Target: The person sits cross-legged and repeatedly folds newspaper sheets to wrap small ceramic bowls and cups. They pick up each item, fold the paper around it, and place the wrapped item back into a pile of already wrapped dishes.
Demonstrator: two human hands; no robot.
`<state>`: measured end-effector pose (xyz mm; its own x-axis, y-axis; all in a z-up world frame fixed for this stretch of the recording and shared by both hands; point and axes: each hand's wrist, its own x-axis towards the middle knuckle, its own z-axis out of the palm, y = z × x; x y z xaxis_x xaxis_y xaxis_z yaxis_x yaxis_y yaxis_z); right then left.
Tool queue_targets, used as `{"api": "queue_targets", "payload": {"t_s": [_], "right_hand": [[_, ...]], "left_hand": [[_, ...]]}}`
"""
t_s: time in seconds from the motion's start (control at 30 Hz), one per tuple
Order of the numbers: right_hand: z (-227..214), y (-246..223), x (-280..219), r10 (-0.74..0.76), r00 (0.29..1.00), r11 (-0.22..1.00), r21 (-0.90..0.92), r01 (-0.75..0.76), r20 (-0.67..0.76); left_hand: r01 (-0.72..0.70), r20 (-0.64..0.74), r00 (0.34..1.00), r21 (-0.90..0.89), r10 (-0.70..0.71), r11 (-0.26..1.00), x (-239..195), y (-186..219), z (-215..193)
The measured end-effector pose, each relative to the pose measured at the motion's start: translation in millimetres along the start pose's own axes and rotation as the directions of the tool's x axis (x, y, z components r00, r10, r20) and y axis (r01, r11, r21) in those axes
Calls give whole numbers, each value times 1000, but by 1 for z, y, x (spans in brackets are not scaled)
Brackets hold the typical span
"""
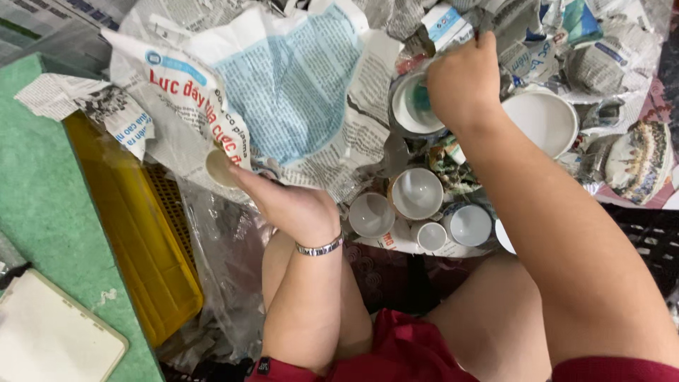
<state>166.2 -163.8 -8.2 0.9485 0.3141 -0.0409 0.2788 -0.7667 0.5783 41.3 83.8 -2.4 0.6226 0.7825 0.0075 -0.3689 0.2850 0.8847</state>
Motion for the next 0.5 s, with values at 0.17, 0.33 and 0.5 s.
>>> {"api": "queue_targets", "payload": {"t_s": [0.17, 0.33, 0.5], "right_hand": [[5, -5, 1, -22, 996, 999, 47, 18, 85], [-12, 1, -8, -1, 998, 994, 111, -5, 56], [-49, 17, -51, 80, 984, 971, 234, -41, -159]], "left_hand": [[-43, 26, 999, 30, 42, 999, 1, -9, -5], [77, 58, 996, -190, -68, 979, 2, 4, 5], [251, 190, 960, -272, -204, 929, -6, 9, 3]]}}
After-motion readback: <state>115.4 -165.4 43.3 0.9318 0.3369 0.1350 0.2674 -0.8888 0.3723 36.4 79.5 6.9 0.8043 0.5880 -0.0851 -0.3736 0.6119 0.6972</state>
